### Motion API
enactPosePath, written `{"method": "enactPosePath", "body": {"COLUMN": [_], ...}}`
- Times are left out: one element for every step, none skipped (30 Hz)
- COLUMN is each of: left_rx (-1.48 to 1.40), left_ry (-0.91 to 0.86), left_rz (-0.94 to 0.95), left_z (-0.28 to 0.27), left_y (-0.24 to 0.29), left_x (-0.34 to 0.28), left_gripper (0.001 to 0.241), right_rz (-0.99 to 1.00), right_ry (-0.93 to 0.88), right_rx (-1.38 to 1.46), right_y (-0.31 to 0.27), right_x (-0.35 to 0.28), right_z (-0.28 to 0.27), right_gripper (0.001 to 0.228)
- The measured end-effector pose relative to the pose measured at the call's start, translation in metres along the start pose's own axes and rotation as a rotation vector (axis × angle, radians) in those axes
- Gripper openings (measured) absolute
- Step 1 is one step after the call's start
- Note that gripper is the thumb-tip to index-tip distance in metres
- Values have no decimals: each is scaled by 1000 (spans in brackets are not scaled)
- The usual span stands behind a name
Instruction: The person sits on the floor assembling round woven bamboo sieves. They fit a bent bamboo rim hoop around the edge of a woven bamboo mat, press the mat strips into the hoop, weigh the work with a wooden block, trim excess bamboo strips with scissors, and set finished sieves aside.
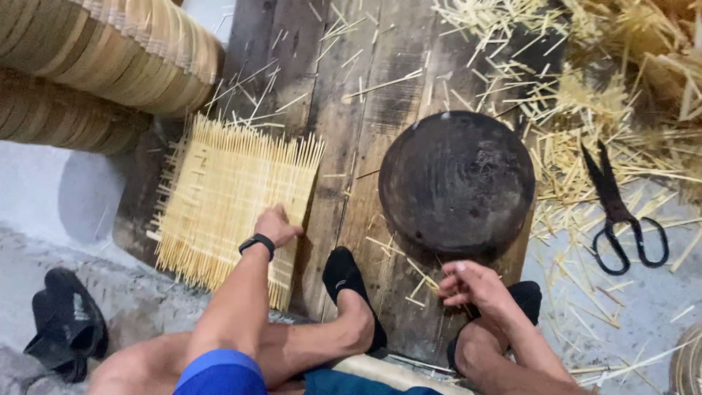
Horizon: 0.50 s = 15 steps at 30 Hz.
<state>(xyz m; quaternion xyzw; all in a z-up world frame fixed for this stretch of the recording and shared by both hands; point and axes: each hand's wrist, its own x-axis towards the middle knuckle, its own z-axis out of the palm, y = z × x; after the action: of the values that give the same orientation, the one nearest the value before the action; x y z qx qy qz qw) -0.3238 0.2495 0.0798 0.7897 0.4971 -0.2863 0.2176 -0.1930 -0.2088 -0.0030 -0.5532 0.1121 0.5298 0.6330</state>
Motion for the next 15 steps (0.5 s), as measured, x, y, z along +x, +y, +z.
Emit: {"method": "enactPosePath", "body": {"left_rx": [-2, -82, -162, -162, -230, -296, -298, -289, -280, -290, -189, -82, -91, 29, 151], "left_ry": [-1, 165, 332, 333, 620, 902, 899, 951, 994, 980, 844, 701, 693, 521, 346], "left_rz": [-7, 91, 185, 179, 290, 407, 403, 661, 921, 938, 1156, 1368, 1388, 1480, 1563], "left_z": [-4, -10, -15, -16, -17, -15, -12, -8, -4, 21, 46, 68, 89, 109, 128], "left_y": [-3, -2, -2, 15, 32, 51, 72, 98, 125, 135, 146, 155, 155, 153, 150], "left_x": [-2, -2, -1, -12, -23, -33, -57, -80, -103, -108, -114, -119, -122, -124, -125], "left_gripper": [47, 38, 39, 39, 41, 44, 44, 45, 47, 47, 51, 57, 57, 60, 64], "right_rz": [5, 38, 71, 74, 16, -39, -35, -186, -338, -340, -425, -515, -525, -512, -498], "right_ry": [-5, -26, -47, -52, 56, 169, 169, 247, 324, 345, 311, 270, 289, 170, 50], "right_rx": [-3, -125, -246, -248, -305, -362, -365, -261, -157, -155, 63, 281, 283, 296, 308], "right_y": [-1, -4, -6, -10, -13, -16, -21, -26, -31, -61, -92, -123, -106, -83, -57], "right_x": [-4, -7, -10, -12, -14, -18, -14, -13, -12, -27, -40, -53, -14, 20, 49], "right_z": [-1, -2, -3, -5, -7, -11, -19, -30, -41, -28, -16, -1, -59, -114, -165], "right_gripper": [43, 42, 42, 42, 43, 44, 44, 44, 44, 44, 40, 39, 39, 34, 36]}}
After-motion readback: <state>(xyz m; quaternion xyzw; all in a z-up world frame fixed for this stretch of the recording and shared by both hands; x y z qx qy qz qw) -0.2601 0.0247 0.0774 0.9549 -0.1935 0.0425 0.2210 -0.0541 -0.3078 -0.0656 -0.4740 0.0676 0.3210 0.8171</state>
